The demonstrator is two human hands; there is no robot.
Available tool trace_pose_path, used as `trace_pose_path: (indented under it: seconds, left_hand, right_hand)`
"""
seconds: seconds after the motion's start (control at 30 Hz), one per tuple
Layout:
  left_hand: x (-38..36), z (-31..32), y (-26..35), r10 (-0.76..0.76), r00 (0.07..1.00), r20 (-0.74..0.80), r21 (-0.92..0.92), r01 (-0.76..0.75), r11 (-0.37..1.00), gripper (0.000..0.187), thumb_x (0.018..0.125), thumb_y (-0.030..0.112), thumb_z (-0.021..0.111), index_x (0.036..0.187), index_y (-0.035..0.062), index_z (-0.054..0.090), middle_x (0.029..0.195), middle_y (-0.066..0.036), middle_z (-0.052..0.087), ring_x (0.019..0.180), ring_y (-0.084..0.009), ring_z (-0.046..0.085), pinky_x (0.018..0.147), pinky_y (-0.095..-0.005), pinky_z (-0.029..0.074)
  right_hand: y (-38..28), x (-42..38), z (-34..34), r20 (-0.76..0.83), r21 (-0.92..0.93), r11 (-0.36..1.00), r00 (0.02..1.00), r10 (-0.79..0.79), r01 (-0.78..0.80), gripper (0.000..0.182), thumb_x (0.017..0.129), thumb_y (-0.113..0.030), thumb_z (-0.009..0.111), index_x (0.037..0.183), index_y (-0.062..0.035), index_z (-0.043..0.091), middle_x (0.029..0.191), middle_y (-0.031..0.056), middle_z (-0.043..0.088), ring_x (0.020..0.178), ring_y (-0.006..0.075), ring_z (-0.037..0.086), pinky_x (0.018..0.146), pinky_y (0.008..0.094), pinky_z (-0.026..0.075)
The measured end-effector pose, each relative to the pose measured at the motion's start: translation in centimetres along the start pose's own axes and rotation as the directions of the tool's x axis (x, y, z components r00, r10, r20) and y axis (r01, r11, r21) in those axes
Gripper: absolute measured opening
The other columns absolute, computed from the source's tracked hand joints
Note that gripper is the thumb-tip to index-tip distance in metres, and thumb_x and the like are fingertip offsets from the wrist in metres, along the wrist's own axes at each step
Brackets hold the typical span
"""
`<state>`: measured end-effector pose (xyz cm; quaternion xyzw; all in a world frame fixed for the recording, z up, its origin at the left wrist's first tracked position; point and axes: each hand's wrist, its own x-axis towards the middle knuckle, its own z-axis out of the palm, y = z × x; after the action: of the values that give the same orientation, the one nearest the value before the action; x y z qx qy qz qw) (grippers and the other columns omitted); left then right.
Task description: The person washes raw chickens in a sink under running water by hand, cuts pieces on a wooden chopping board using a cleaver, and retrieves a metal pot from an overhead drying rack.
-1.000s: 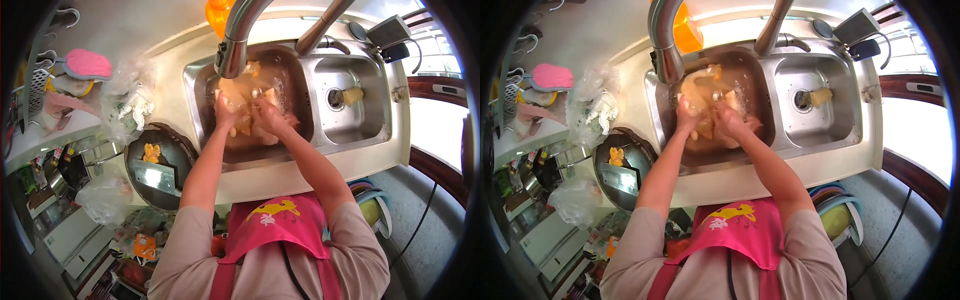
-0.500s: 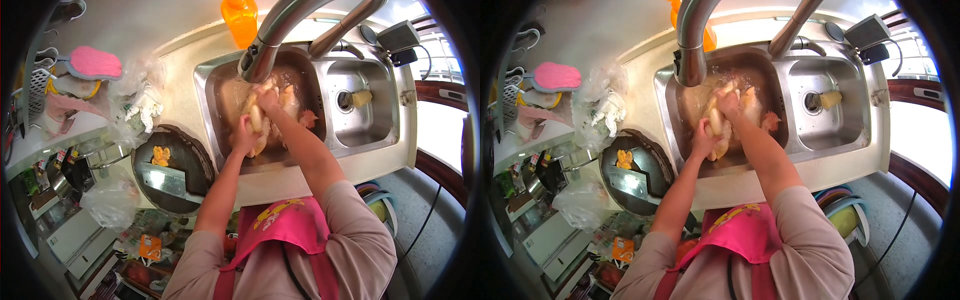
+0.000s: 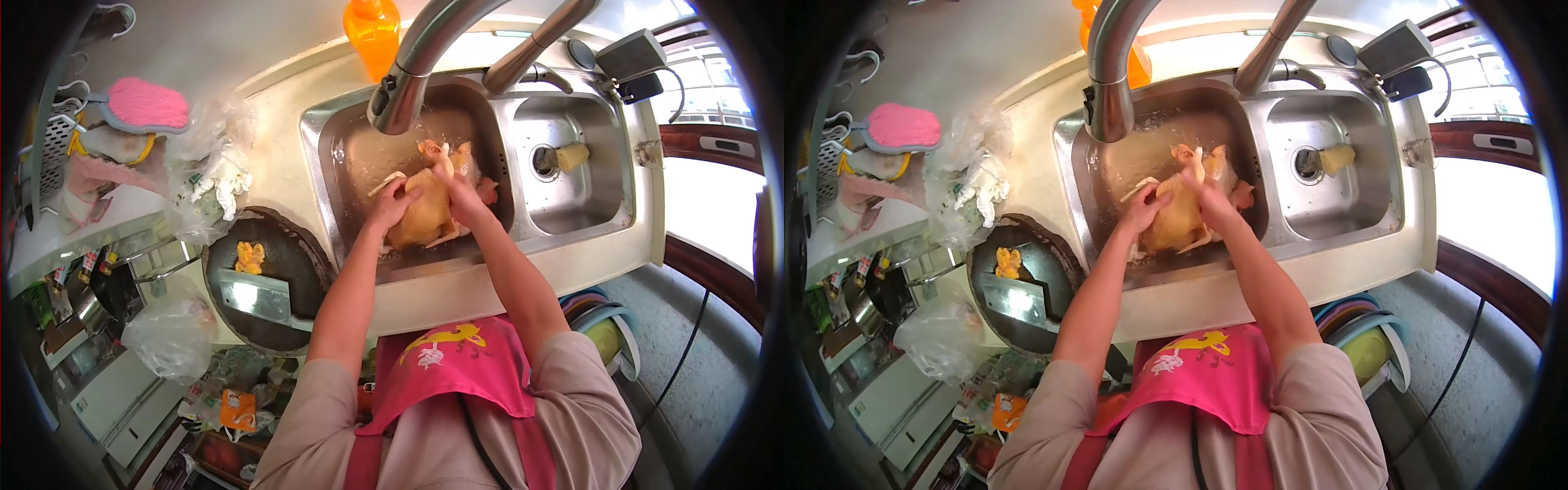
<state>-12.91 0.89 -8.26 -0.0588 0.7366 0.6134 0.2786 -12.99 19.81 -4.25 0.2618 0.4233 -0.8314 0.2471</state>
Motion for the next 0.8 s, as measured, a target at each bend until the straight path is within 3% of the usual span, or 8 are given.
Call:
trace_pose_path:
  seconds: [0.1,0.2,0.3,0.4,0.47,0.6,0.67,0.8]
  left_hand:
    - [0.3,0.2,-1.7,0.047,0.997,-0.056,0.207,-0.035,0.978,0.033,0.090,0.038,0.065,0.098,0.0061,0.064,0.084,-0.011,0.063,0.083,-0.0284,0.062,0.077,-0.0401,0.047]
    - [-0.8,2.0,-1.8,0.268,0.946,-0.181,0.431,-0.168,0.886,0.033,0.093,0.037,0.060,0.090,0.0041,0.061,0.079,-0.015,0.059,0.077,-0.0323,0.059,0.071,-0.0416,0.046]
    - [-3.0,4.1,-2.3,0.432,0.877,-0.210,0.573,-0.248,0.781,0.035,0.094,0.037,0.058,0.088,0.0028,0.059,0.080,-0.016,0.058,0.076,-0.0351,0.058,0.070,-0.0423,0.045]
    - [-4.7,3.2,-2.2,0.345,0.921,-0.182,0.485,-0.222,0.846,0.033,0.096,0.034,0.054,0.090,0.0030,0.062,0.084,-0.016,0.059,0.082,-0.0331,0.059,0.074,-0.0406,0.045]
    - [-5.2,1.9,-1.9,0.270,0.950,-0.158,0.309,-0.212,0.927,0.030,0.097,0.032,0.053,0.092,0.0043,0.064,0.085,-0.016,0.059,0.083,-0.0321,0.059,0.077,-0.0388,0.046]
    - [-3.8,-0.5,-2.9,0.017,0.964,-0.267,-0.112,-0.049,0.993,0.034,0.100,0.031,0.053,0.099,0.0006,0.068,0.093,-0.006,0.066,0.086,-0.0178,0.060,0.082,-0.0299,0.046]
    - [-3.4,-1.2,-2.2,-0.120,0.965,-0.232,-0.224,0.066,0.972,0.037,0.101,0.033,0.051,0.107,-0.0006,0.067,0.101,-0.002,0.066,0.094,-0.0115,0.058,0.086,-0.0267,0.045]
    - [-3.0,-1.0,-3.0,-0.196,0.948,-0.250,-0.212,0.144,0.967,0.043,0.100,0.039,0.052,0.119,0.0020,0.064,0.113,-0.007,0.065,0.104,-0.0154,0.058,0.092,-0.0292,0.045]
  right_hand:
    - [3.4,-1.0,-1.5,0.102,-0.562,0.697,0.874,-0.476,0.445,0.091,0.074,-0.009,0.081,0.145,-0.0012,0.024,0.141,0.0221,0.040,0.120,0.0326,0.052,0.096,0.0390,0.048]
    - [4.7,0.0,-1.7,0.167,-0.859,0.176,0.588,-0.791,0.481,0.082,0.079,-0.016,0.078,0.142,0.0037,0.030,0.129,0.0235,0.052,0.112,0.0335,0.057,0.092,0.0375,0.049]
    - [2.5,1.3,-1.5,-0.062,-0.920,0.381,0.930,-0.363,0.088,0.070,0.085,-0.028,0.073,0.135,0.0077,0.040,0.112,0.0234,0.061,0.099,0.0318,0.063,0.088,0.0390,0.051]
    - [-1.3,3.1,-0.2,-0.276,-0.848,0.446,0.957,0.089,-0.286,0.057,0.089,-0.038,0.069,0.119,0.0080,0.054,0.103,0.0191,0.066,0.086,0.0354,0.067,0.083,0.0425,0.053]
    - [0.4,5.2,-0.3,-0.308,-0.356,0.884,0.931,0.197,-0.305,0.062,0.088,-0.042,0.069,0.122,0.0071,0.053,0.107,0.0182,0.065,0.092,0.0346,0.066,0.085,0.0423,0.052]
    - [1.8,5.8,-0.9,-0.183,0.207,0.971,0.971,0.157,-0.118,0.074,0.084,-0.044,0.072,0.133,0.0046,0.046,0.117,0.0225,0.062,0.108,0.0309,0.061,0.092,0.0459,0.048]
    - [5.1,3.5,-0.5,-0.053,-0.516,0.766,0.878,-0.477,0.384,0.074,0.083,-0.044,0.073,0.134,0.0030,0.046,0.121,0.0234,0.060,0.114,0.0347,0.058,0.095,0.0463,0.046]
    - [6.9,1.2,-0.4,0.143,-0.924,0.250,0.868,-0.475,0.289,0.072,0.083,-0.040,0.073,0.135,0.0009,0.046,0.126,0.0253,0.058,0.121,0.0395,0.053,0.101,0.0470,0.042]
